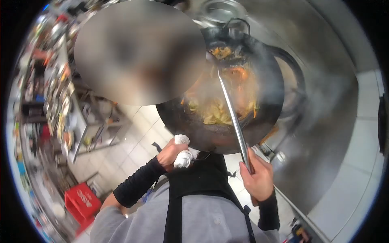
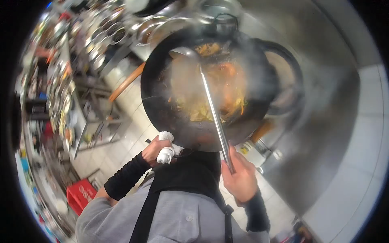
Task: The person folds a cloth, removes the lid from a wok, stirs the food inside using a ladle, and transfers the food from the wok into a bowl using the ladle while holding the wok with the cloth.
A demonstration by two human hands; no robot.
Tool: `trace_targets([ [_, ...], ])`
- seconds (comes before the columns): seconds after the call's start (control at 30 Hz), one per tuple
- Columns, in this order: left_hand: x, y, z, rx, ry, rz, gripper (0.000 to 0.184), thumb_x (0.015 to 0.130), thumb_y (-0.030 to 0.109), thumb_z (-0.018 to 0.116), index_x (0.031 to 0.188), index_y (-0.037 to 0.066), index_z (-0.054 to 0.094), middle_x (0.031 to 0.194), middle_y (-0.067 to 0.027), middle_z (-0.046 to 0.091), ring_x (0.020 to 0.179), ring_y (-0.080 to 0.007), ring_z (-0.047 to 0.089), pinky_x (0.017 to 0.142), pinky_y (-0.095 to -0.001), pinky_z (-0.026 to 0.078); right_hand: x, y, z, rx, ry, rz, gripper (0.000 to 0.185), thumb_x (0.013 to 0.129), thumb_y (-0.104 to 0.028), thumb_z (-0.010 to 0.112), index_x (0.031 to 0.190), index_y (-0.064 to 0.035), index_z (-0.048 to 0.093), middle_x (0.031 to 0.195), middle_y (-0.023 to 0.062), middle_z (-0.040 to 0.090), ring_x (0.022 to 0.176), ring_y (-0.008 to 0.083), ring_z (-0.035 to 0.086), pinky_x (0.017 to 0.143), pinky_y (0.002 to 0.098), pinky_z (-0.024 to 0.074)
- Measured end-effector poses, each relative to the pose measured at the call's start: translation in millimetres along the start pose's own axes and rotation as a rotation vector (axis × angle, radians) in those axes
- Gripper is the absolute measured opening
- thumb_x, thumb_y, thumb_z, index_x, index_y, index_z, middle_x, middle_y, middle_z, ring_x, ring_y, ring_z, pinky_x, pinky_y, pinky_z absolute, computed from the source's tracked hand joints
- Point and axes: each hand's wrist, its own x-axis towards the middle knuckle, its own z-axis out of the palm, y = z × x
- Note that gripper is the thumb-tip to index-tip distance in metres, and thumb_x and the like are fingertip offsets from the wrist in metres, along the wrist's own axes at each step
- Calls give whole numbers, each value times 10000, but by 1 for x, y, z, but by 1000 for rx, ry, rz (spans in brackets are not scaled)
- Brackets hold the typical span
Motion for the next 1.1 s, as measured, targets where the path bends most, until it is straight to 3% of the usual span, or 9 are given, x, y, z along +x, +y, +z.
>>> trace_targets([
  [0.07, -44, -9, -13, -86, 135, 57, 381, 875, 47, 573, 1244, 6, 489, 998, -204, 681, 819, -306, 736, 605, -418, 642, 5, -20, 0, 82, -28, -97, 472, 862, 10, 717, 1322, 74, 633, 849, 170, 676, 654, 210, 612, 646, 317, 503],
  [0.27, -137, -51, -72, -484, 367, 351, 366, 888, 35, 572, 1244, 13, 490, 1119, -195, 632, 924, -319, 740, 606, -464, 658, 70, -71, 72, -45, -106, -556, 508, 874, 14, 660, 1370, 80, 568, 900, 223, 663, 709, 368, 662, 648, 424, 524],
  [0.37, -159, -58, -84, -614, 615, 436, 155, 918, 51, 570, 1062, -4, 570, 967, -151, 653, 777, -265, 721, 588, -437, 641, 120, -112, 122, -31, -206, -686, 466, 872, 15, 649, 1324, 99, 577, 916, 261, 669, 751, 406, 676, 660, 439, 525],
  [0.47, -182, -100, -154, -687, 670, 536, 249, 886, 28, 571, 1131, 28, 520, 1079, -171, 626, 894, -309, 741, 593, -455, 652, 148, -172, 216, 3, -436, -752, 432, 871, 13, 648, 1290, 103, 590, 910, 269, 672, 768, 428, 677, 675, 451, 526],
  [0.6, -191, -136, -175, -649, 814, 635, 73, 879, 63, 630, 854, 10, 588, 1007, -113, 597, 854, -258, 691, 605, -433, 639, 164, -191, 301, 99, -659, -931, 438, 868, -11, 670, 1293, 87, 620, 914, 279, 692, 804, 449, 693, 723, 465, 550],
  [0.83, -217, -159, -252, -1108, 912, 676, 135, 860, 96, 708, 817, 1, 623, 988, -124, 583, 819, -267, 661, 653, -433, 620, 149, -264, 417, 6, -1207, -1028, 489, 888, -48, 675, 1350, 63, 560, 942, 260, 664, 809, 448, 676, 722, 499, 542],
  [0.87, -214, -167, -261, -933, 1047, 694, 91, 870, 72, 658, 860, -8, 615, 938, -128, 605, 772, -270, 675, 614, -429, 615, 152, -277, 418, -45, -1271, -996, 487, 890, -49, 674, 1351, 59, 557, 951, 259, 663, 811, 447, 674, 725, 502, 540],
  [0.93, -209, -183, -288, -672, 1235, 699, 67, 889, 46, 586, 907, -17, 603, 872, -137, 631, 708, -273, 689, 565, -422, 607, 163, -300, 438, -59, -1257, -986, 465, 895, -43, 668, 1340, 48, 565, 966, 257, 664, 810, 448, 670, 718, 506, 533],
  [1.1, -224, -165, -324, -783, 1321, 735, 74, 916, 62, 560, 910, -6, 590, 856, -145, 633, 718, -286, 698, 561, -420, 601, 193, -360, 498, -128, -1125, -1002, 432, 894, -25, 655, 1315, 37, 582, 899, 276, 657, 779, 456, 666, 686, 497, 522],
])
